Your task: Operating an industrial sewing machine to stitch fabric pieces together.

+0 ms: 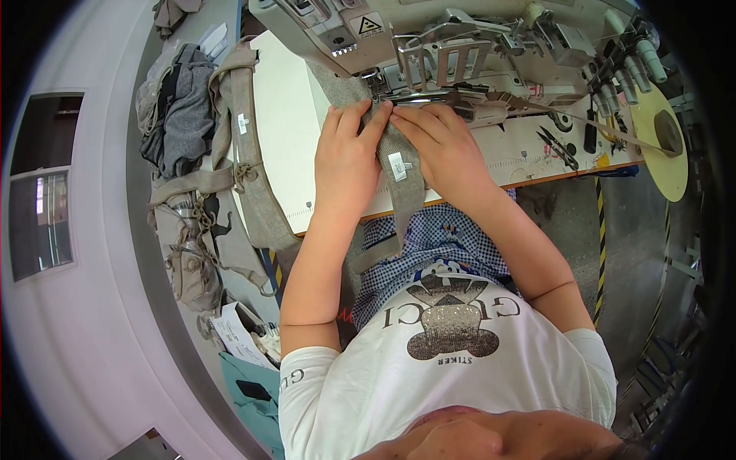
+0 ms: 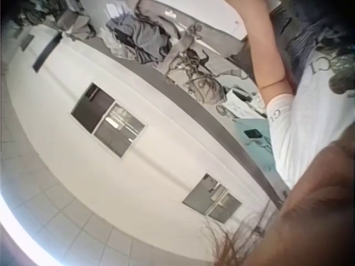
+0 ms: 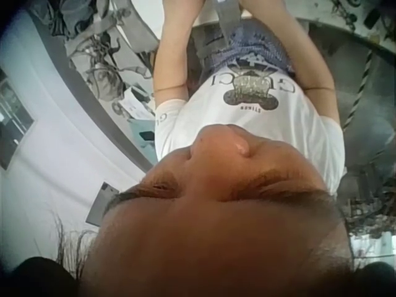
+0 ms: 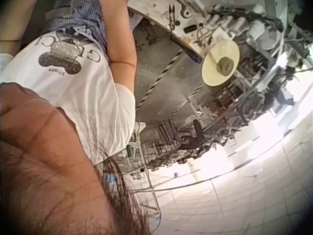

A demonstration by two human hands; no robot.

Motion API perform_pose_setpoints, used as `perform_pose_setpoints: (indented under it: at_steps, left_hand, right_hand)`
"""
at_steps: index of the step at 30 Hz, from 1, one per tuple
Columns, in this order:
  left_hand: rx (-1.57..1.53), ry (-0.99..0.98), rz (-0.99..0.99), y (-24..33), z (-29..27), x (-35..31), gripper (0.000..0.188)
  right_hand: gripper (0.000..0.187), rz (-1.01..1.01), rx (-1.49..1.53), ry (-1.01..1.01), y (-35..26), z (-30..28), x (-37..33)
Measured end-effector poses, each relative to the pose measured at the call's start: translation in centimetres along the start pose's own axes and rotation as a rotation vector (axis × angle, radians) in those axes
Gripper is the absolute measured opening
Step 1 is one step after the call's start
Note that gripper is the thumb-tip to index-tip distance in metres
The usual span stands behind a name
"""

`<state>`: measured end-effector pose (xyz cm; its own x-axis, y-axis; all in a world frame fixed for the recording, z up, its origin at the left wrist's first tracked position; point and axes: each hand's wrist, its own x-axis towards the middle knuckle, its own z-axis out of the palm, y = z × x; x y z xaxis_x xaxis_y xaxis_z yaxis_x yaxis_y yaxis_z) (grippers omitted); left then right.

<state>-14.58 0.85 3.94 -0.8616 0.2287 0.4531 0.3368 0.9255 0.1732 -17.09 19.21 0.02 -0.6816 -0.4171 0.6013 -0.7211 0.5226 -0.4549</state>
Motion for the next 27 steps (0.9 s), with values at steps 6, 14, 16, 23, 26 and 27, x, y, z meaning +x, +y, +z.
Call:
perform_pose_setpoints:
  at_steps: [6, 14, 16, 23, 26, 27]
  left_hand:
    - [0.067, 0.052, 0.024, -0.17, 0.5, -0.29, 0.055]
    - [0.033, 0.074, 0.075, -0.97, 0.41, -0.29, 0.06]
    - [0.041, 0.07, 0.069, -0.77, 0.21, -0.28, 0.06]
    - [0.07, 0.049, 0.038, -0.2, -0.07, -0.15, 0.059]
    - [0.077, 0.049, 0.019, -0.07, -0.03, -0.22, 0.057]
    - [0.077, 0.048, 0.018, -0.1, -0.01, -0.27, 0.057]
  right_hand:
    - [0.053, -0.016, 0.001, 0.017, 0.2, 0.1, 0.01]
    - [0.053, -0.005, -0.013, 0.019, 0.03, 0.31, -0.13]
    - [0.053, -0.002, -0.014, 0.015, -0.1, 0.22, -0.1]
    - [0.055, 0.002, -0.019, 0.0, -0.18, 0.05, -0.07]
    - [0.056, 0.0, -0.008, -0.002, -0.17, 0.04, -0.09]
    - [0.056, 0.0, -0.007, -0.003, -0.19, 0.03, -0.09]
